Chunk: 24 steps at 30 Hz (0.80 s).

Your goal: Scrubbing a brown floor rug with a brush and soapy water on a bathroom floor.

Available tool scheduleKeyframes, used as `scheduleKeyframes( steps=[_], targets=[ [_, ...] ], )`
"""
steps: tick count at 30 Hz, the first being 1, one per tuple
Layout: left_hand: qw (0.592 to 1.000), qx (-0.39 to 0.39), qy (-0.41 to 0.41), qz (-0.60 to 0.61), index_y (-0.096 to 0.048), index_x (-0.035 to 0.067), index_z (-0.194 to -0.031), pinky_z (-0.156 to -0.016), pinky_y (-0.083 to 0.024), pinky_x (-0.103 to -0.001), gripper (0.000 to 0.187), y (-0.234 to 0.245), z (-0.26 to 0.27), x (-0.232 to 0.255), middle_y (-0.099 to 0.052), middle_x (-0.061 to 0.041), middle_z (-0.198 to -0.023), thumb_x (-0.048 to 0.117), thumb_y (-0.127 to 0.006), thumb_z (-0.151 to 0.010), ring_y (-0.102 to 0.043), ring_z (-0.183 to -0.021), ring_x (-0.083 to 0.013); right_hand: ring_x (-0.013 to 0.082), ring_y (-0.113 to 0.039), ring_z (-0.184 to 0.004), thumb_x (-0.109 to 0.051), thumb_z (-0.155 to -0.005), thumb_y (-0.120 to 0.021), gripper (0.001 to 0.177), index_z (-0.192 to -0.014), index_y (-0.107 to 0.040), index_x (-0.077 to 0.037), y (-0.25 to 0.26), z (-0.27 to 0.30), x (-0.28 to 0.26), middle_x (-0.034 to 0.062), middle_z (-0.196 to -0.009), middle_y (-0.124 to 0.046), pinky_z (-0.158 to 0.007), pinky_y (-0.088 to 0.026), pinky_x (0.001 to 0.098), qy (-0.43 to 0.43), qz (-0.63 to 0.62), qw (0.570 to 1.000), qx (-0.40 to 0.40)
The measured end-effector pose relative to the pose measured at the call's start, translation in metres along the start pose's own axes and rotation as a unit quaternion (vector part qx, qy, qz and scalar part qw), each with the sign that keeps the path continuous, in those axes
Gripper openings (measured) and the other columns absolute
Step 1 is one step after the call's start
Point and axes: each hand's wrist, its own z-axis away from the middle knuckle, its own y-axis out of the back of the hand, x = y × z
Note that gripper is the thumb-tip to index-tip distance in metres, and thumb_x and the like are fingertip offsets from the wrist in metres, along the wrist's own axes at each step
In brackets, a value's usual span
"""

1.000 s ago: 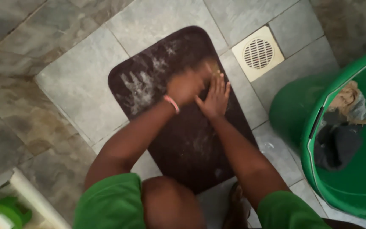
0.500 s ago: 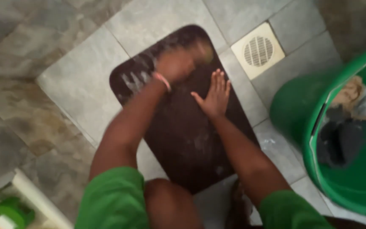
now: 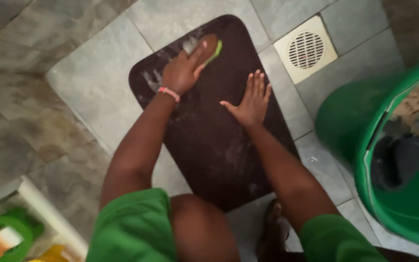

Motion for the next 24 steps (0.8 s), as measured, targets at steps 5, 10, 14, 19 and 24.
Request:
scheduleKeyframes(
  steps=[5, 10, 14, 19, 24],
  targets=[
    [0.998, 0.039, -0.051, 0.010, -0.036, 0.029, -0.158, -0.067, -0.057, -0.054, 0.078, -0.042, 0.022, 0.045, -0.070, -0.022, -0.112, 0.037, -0.068, -0.087, -0.071, -0.078, -0.0414, 0.0349, -0.012, -0.161, -0.090, -0.078, -0.059, 0.134, -0.163, -0.018, 0.005, 0.005, -0.006, 0.000, 0.0242, -0.172, -0.015, -0.128, -0.008, 0.0585, -0.004, 0.012, 1.000, -0.008],
    [0.996, -0.040, -0.071, 0.042, -0.061, 0.030, -0.124, -0.067, -0.057, -0.052, 0.029, 0.008, 0.014, 0.000, -0.076, -0.013, -0.094, 0.032, -0.065, -0.095, -0.072, -0.074, -0.0330, 0.0338, -0.012, -0.161, -0.089, -0.078, -0.060, 0.135, -0.164, -0.017, 0.005, 0.001, -0.010, 0.002, 0.0231, -0.173, -0.014, -0.128, -0.009, 0.0584, -0.002, 0.009, 1.000, 0.008],
    [1.000, 0.011, -0.011, 0.012, -0.066, 0.021, -0.134, -0.059, -0.055, -0.053, 0.042, 0.002, 0.038, 0.022, -0.072, -0.016, -0.085, 0.027, -0.067, -0.093, -0.070, -0.068, -0.0354, 0.0332, -0.011, -0.162, -0.089, -0.079, -0.061, 0.134, -0.165, -0.017, 0.005, 0.004, 0.003, -0.003, 0.0228, -0.173, -0.012, -0.129, -0.009, 0.0581, -0.007, -0.003, 1.000, -0.015],
    [0.988, -0.051, -0.135, 0.053, -0.065, 0.031, -0.137, -0.056, -0.055, -0.056, 0.055, -0.010, 0.048, 0.032, -0.070, -0.022, -0.078, 0.033, -0.071, -0.082, -0.069, -0.063, -0.0405, 0.0315, -0.011, -0.160, -0.086, -0.067, -0.063, 0.138, -0.165, -0.017, 0.001, -0.001, 0.000, 0.004, 0.0210, -0.172, -0.013, -0.127, -0.011, 0.0570, -0.001, 0.046, 0.998, -0.041],
    [0.997, 0.046, 0.008, 0.054, -0.054, 0.020, -0.152, -0.063, -0.054, -0.054, 0.056, 0.068, 0.032, -0.002, -0.074, -0.019, -0.098, 0.025, -0.061, -0.096, -0.069, -0.075, -0.0398, 0.0330, -0.011, -0.162, -0.089, -0.081, -0.061, 0.134, -0.165, -0.019, 0.006, 0.004, 0.001, 0.002, 0.0221, -0.174, -0.012, -0.129, -0.010, 0.0587, 0.002, 0.015, 1.000, -0.002]
  ],
)
